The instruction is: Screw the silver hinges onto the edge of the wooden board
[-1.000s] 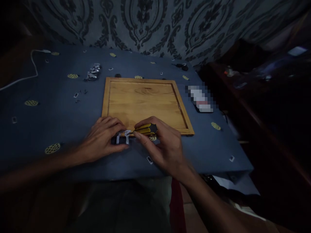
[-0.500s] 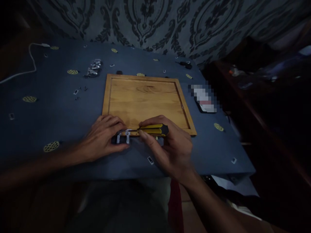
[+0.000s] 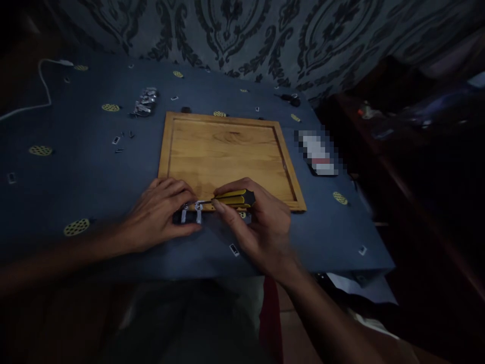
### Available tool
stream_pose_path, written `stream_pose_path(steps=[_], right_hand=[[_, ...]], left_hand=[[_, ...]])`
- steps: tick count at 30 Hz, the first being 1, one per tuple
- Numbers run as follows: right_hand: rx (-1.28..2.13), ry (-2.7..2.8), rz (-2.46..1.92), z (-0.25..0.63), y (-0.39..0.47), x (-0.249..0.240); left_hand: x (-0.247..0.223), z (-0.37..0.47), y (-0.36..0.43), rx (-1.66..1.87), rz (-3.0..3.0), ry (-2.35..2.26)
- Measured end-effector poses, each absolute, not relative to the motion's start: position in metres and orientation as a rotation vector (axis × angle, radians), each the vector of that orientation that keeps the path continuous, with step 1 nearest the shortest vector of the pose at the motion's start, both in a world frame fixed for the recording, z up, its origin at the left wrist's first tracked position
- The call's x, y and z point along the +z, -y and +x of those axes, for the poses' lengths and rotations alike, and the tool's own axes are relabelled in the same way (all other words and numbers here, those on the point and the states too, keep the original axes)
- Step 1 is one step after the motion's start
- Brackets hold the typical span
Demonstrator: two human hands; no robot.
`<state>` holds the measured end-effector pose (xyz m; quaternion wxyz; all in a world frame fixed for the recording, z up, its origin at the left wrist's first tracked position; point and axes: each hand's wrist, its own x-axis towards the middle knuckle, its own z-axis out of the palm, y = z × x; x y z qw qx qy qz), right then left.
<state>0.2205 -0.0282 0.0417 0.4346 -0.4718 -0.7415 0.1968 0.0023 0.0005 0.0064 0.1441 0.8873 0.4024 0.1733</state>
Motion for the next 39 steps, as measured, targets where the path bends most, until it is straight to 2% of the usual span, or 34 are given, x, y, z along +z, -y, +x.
stream_pose_path(steps=[5,13,19,29,39], right_hand=[[0.498,1.866,-1.151,0.221,0.025,0.041],[0.319,2.022,-1.130,0.212,0.020,0.053],[0.235,1.931,-1.141,0.209,0.017,0.047],[0.329,1.630,-1.109,0.213,0.028,0.040],[0.454,1.674,-1.235,0.220,0.029,0.023]], left_hand=[[0.006,0.003,0.000,0.507,2.565,-1.160],[0.006,0.002,-0.001,0.508,2.580,-1.141],[0.005,0.001,0.000,0.518,2.575,-1.136],[0.005,0.001,-0.001,0.516,2.586,-1.128],[0.005,0.002,0.000,0.519,2.593,-1.156]])
